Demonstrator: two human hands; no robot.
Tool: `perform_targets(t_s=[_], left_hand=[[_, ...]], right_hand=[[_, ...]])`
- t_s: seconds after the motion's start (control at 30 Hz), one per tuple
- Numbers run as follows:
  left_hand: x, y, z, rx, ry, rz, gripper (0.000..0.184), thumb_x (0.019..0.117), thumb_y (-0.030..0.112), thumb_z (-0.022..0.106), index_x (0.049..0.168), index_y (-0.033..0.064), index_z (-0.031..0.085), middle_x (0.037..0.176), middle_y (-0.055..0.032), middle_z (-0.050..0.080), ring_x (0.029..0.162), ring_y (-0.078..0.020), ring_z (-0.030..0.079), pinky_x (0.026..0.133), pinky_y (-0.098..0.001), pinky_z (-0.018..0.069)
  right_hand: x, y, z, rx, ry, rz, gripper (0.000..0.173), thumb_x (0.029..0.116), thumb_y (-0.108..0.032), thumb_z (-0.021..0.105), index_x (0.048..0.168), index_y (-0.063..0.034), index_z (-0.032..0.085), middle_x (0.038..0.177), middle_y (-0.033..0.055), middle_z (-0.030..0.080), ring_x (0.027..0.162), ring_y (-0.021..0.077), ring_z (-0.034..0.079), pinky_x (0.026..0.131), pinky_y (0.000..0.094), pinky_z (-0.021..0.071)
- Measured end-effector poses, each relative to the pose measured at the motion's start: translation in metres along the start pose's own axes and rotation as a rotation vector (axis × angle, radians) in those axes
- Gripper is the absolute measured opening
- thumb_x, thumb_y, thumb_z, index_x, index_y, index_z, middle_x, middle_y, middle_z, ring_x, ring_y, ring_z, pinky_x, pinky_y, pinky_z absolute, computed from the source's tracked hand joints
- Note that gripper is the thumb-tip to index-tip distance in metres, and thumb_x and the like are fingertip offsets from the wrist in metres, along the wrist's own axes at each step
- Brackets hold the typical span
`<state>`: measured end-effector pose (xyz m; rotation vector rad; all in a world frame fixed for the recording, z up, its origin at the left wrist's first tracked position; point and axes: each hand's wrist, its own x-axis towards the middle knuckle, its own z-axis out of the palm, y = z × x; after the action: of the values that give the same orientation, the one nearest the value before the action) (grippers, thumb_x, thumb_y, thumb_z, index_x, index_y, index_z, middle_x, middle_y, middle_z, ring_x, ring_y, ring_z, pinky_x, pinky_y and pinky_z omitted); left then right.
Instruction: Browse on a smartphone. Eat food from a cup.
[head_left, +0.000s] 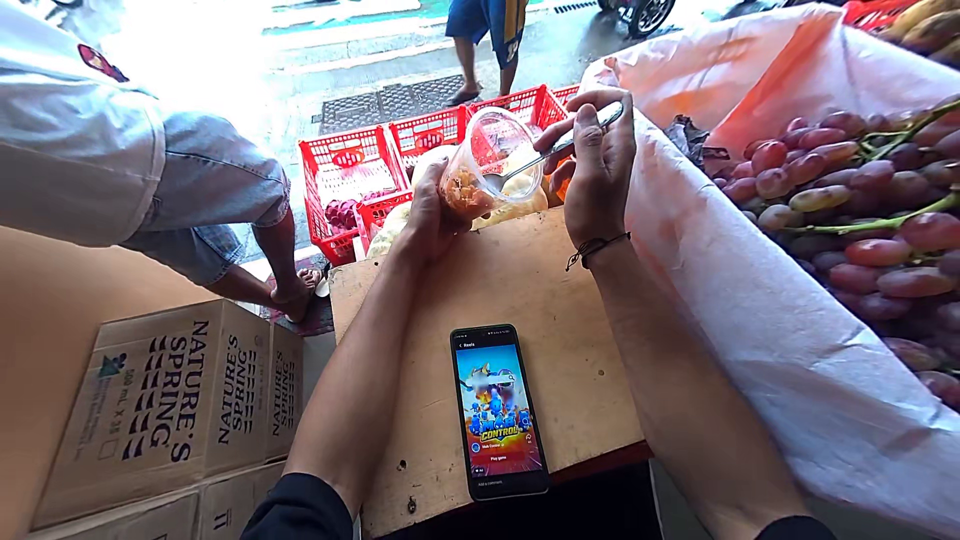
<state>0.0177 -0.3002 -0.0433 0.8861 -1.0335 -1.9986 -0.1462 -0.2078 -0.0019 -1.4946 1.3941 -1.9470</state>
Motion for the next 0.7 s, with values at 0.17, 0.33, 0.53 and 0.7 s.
perform_targets(t_s=[0.17,0.33,0.53,0.7], left_hand=[[0.003,-0.002,-0.003,-0.012,-0.008,0.007,0.057,0.1074,0.053,0.019,0.121,0.0125,0.056,0.098,-0.0124,0.067,0.076,-0.0224,0.066,0.062,-0.0345,0.0557],[0.003,-0.002,-0.004,-0.034,-0.019,0.008,0.057,0.1075,0.054,0.018,0.121,0.0128,0.056,0.097,-0.0124,0.068,0.074,-0.0218,0.066,0.058,-0.0329,0.0539],[0.009,-0.003,-0.004,-0.048,-0.027,0.043,0.058,0.1077,0.054,0.020,0.117,0.0117,0.059,0.092,-0.0115,0.069,0.069,-0.0205,0.066,0.055,-0.0319,0.0534],[0.014,-0.006,-0.007,-0.076,-0.062,0.042,0.060,0.1071,0.056,0.021,0.117,0.0118,0.059,0.090,-0.0119,0.068,0.067,-0.0205,0.064,0.053,-0.0311,0.0517]], right_hand=[[0.001,0.001,-0.002,-0.004,-0.013,0.009,0.032,0.1102,-0.022,0.031,0.129,-0.0039,0.048,0.100,0.0005,0.070,0.072,0.0082,0.066,0.052,0.0229,0.0506],[0.000,0.003,-0.002,-0.012,-0.030,-0.002,0.035,0.1103,-0.027,0.031,0.132,-0.0044,0.046,0.101,-0.0004,0.068,0.068,0.0072,0.062,0.049,0.0212,0.0482],[-0.001,0.012,-0.004,-0.079,-0.056,-0.085,0.058,0.1066,-0.046,0.034,0.142,-0.0010,0.040,0.118,0.0031,0.062,0.091,0.0097,0.064,0.065,0.0251,0.0542],[0.002,0.021,-0.008,-0.102,0.017,-0.318,0.075,0.1054,-0.052,0.035,0.148,0.0085,0.025,0.132,0.0154,0.056,0.119,0.0222,0.058,0.100,0.0418,0.0524]])
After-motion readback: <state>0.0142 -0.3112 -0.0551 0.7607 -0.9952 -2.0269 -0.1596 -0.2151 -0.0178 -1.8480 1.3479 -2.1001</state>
